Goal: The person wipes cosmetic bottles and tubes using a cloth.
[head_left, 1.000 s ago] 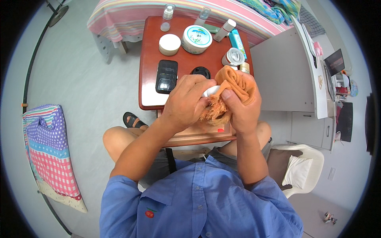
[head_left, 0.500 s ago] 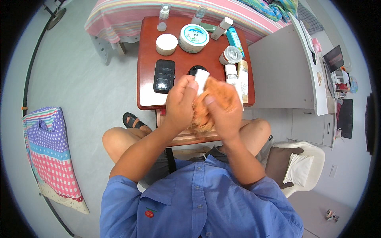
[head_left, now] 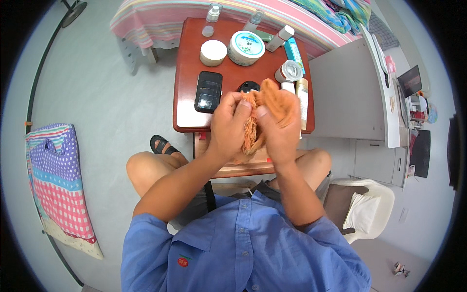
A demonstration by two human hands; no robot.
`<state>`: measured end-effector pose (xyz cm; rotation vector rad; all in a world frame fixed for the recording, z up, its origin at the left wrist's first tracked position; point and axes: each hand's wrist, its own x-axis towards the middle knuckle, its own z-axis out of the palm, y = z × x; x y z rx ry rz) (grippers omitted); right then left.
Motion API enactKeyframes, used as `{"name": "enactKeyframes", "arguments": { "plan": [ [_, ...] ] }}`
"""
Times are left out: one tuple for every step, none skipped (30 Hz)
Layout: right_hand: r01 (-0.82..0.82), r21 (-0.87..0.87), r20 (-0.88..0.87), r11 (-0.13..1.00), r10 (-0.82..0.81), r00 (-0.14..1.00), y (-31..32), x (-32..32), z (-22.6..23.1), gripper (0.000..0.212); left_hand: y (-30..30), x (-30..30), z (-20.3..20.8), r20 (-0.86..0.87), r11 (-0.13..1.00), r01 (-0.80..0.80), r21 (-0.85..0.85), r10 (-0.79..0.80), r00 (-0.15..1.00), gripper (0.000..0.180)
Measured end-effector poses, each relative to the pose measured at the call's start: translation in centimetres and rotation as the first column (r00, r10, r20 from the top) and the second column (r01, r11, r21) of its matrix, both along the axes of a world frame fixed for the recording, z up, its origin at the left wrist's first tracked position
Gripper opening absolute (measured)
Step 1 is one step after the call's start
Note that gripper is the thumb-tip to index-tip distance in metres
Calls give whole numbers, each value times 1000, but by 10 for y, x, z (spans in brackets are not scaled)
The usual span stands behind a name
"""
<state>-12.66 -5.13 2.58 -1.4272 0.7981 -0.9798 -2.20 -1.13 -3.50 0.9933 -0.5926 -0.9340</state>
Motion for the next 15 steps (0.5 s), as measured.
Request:
{"name": "enactKeyframes", "arguments": {
  "plan": [
    [-3,0,0,1000,3,1000,5,3,-2,55,-1,2,-1,0,1000,-3,0,3,1000,20],
    [-29,-80,5,996,29,1000,15,7,-6,64,0,5,5,-65,1000,-6,4,6,998,21],
    [-52,-161,8,986,54,999,20,11,-9,75,-1,7,8,-130,1000,-8,7,8,992,21],
    [-39,-149,30,988,44,999,22,12,-10,90,-4,7,3,-138,1000,18,6,-17,990,22],
    [-36,-145,30,989,41,999,20,12,-10,90,-2,5,6,-138,1000,21,10,-19,990,22],
    [-37,-122,53,992,44,998,15,12,-10,90,2,1,11,-73,999,19,-35,-22,997,23],
    [-38,-100,77,994,46,996,10,12,-9,89,6,-1,16,-8,997,21,-80,-22,1000,24],
    [-7,-114,0,993,7,1000,6,10,-6,76,10,-1,19,4,997,65,-52,-65,998,30],
    [-5,-115,-1,993,5,1000,3,8,-2,76,12,-2,22,3,996,68,-53,-68,998,30],
    [14,-15,6,1000,-14,1000,-1,6,2,67,13,-3,24,20,990,108,-91,-107,994,32],
    [28,86,11,996,-29,1000,-4,6,4,58,14,-3,26,39,981,145,-127,-142,989,33],
    [60,41,95,997,-64,993,-6,6,1,45,5,-5,19,71,972,86,-217,-73,995,31],
    [57,41,94,998,-61,994,-6,2,0,45,6,-2,17,71,973,83,-217,-70,995,31],
    [36,58,87,998,-41,995,-4,-4,0,45,9,7,26,-91,983,165,-80,-172,981,27],
    [15,77,81,997,-21,997,-1,-8,1,44,11,13,30,-262,963,265,43,-245,934,25]
  ]
}}
